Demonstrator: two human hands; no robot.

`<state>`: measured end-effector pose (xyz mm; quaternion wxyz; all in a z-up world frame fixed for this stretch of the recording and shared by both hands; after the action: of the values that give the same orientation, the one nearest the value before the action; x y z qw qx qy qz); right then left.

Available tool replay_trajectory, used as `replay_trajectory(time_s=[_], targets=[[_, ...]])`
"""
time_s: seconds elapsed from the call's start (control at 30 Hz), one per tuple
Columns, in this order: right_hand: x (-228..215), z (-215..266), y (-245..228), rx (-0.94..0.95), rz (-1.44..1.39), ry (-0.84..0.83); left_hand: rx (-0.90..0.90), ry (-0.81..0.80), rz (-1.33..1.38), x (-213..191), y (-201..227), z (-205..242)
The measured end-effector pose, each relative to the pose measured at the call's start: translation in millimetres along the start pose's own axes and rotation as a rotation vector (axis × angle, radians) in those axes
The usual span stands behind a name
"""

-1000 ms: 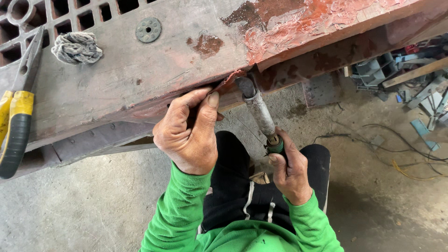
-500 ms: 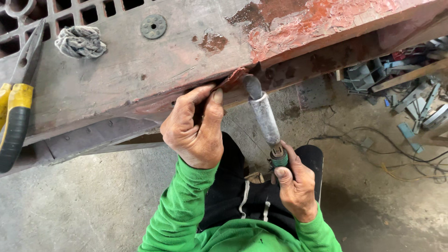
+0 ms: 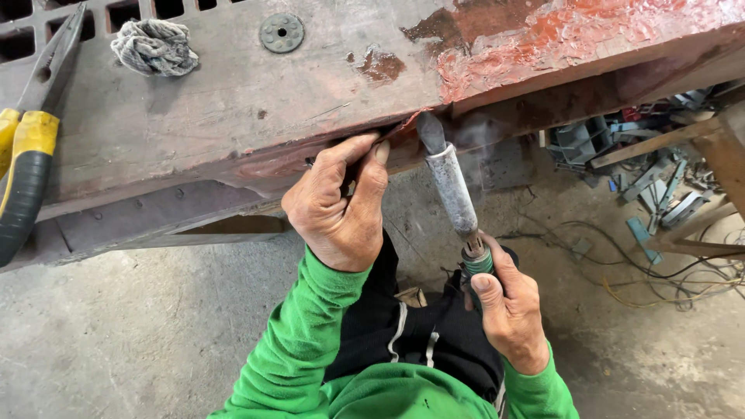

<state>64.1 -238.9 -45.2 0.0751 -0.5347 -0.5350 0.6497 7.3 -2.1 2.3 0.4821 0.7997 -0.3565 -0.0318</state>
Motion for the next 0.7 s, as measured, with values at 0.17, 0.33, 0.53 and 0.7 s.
replay_trajectory(time_s=[0.17, 0.33, 0.53, 0.7], targets=[[-1, 2, -9, -0.01, 0.107, 0.018, 0.028, -0.006, 0.017, 0, 0, -2], [0, 6, -18, -0.003, 0.174, 0.04, 0.028, -0.008, 0.011, -1, -1, -3], [2, 12, -20, 0.027, 0.2, 0.034, 0.027, -0.004, 0.007, -3, -5, 0], [1, 14, -21, -0.025, 0.306, 0.07, 0.046, -0.018, 0.104, -3, -1, -2]])
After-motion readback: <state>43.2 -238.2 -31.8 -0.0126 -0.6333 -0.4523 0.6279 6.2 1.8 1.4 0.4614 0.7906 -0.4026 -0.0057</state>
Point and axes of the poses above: each hand's wrist, its own z-axis away from the middle knuckle, its own x-axis out of the palm, y = z × x, the point moved 1 cm from there along -z, towards the middle knuckle, and after that the axes turned 14 degrees about z, right-handed, at the moved point
